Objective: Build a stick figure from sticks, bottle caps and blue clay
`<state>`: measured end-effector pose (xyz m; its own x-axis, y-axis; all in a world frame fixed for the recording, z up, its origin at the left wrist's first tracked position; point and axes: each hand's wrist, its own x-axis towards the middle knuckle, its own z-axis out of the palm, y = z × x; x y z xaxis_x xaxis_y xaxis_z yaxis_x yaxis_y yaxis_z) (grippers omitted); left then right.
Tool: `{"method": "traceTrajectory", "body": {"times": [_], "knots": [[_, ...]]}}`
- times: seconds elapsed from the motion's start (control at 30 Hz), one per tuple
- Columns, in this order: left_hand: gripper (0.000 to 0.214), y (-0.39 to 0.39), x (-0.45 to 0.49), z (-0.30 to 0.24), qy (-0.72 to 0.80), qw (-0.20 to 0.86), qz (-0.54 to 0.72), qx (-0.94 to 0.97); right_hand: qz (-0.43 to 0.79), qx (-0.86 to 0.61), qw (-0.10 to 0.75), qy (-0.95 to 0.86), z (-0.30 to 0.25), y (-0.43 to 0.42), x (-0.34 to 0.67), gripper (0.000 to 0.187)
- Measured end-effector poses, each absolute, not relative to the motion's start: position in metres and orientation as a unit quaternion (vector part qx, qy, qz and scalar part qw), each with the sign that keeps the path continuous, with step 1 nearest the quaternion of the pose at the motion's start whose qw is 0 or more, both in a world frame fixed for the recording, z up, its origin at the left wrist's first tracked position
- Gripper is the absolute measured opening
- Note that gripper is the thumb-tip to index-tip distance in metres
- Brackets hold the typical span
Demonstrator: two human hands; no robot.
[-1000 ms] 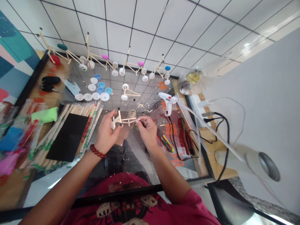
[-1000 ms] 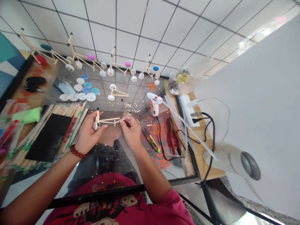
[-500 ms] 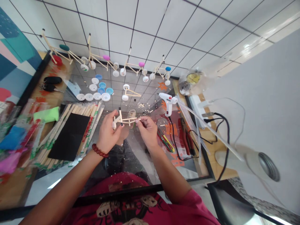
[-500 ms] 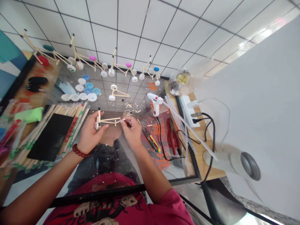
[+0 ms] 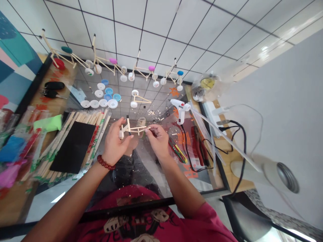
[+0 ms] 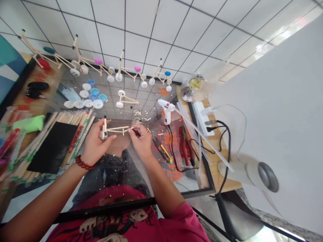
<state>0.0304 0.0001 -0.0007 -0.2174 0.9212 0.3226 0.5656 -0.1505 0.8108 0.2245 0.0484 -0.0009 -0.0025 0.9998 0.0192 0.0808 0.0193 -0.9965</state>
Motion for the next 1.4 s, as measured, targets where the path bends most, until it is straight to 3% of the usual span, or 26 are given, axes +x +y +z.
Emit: {"method": "traceTrajectory", "body": {"times": [0.27,0.8,1.13,1.4], "knots": [[0.072,0.0010,0.0319,-0.0039,0.625,0.182,0.481,0.588,0.457,-0.504,0.480,-0.554,-0.0078,0.0494,0.2275,0.023],[0.055,0.0059,0.0341,0.0019,0.641,0.176,0.458,0.590,0.447,-0.489,0.473,-0.581,-0.0093,0.0497,0.2297,0.017],[0.054,0.0065,0.0338,0.0002,0.635,0.167,0.465,0.594,0.456,-0.483,0.475,-0.577,-0.0085,0.0499,0.2299,0.013],[0.073,-0.0022,0.0284,-0.0015,0.626,0.186,0.471,0.593,0.457,-0.487,0.470,-0.576,-0.0077,0.0497,0.2307,0.016]]}}
